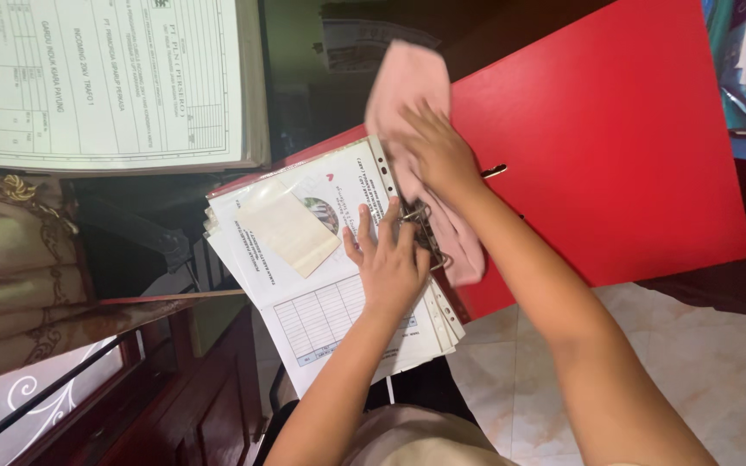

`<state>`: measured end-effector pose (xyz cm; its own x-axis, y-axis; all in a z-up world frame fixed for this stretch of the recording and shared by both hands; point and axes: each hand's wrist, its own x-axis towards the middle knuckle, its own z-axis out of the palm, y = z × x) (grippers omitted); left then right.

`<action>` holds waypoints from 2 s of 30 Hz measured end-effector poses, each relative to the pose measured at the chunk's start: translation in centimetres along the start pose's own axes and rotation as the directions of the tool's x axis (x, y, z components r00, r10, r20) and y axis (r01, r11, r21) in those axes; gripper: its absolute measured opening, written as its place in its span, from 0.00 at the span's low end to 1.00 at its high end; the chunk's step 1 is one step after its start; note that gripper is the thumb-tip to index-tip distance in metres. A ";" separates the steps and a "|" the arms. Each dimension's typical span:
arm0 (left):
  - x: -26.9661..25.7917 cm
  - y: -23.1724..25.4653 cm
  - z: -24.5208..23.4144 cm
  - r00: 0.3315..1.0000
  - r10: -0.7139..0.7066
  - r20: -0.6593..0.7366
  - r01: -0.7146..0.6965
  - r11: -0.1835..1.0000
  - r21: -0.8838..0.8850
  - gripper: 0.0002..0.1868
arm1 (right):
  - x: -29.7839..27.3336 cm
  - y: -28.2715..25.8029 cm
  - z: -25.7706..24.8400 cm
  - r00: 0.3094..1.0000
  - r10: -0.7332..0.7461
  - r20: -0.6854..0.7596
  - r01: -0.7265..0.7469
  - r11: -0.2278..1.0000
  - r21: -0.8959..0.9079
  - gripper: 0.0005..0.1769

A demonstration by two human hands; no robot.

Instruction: The person organizes papers in a red binder and then wipes the interior and exterior surfaces of the binder with a pink cloth.

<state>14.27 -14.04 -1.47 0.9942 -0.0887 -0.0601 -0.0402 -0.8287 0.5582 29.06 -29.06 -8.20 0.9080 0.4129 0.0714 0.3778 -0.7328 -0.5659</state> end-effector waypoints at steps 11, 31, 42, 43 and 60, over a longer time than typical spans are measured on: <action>-0.4 0.2 0.0 0.999 0.046 0.004 -0.046 0.999 0.015 0.18 | 1.1 -1.0 -0.8 0.997 0.069 -0.015 -0.070 0.990 -0.124 0.35; -0.5 0.1 0.4 0.999 0.022 -0.028 -0.021 1.000 0.010 0.14 | -4.6 -0.6 -0.1 0.986 0.149 -0.072 -0.148 0.989 0.015 0.25; -0.2 1.1 -0.5 0.999 0.045 -0.018 -0.045 0.999 0.010 0.10 | -49.8 -5.0 -2.0 0.736 0.668 -0.115 -0.657 0.744 0.121 0.15; -0.2 1.0 -0.5 0.998 0.050 -0.033 -0.050 0.999 0.011 0.09 | -50.5 -4.1 -2.5 0.632 0.729 -0.263 -0.741 0.668 0.068 0.10; 3.9 2.2 1.7 0.948 0.317 0.035 -0.318 0.948 0.028 0.18 | -11.1 -4.5 -1.8 0.965 0.219 -0.148 -0.237 0.964 -0.118 0.28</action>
<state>17.86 -17.14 -1.84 0.9260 -0.3663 0.0914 -0.3574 -0.7726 0.5248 17.61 -31.31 -4.94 0.9852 0.1580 0.0662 0.1705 -0.8684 -0.4655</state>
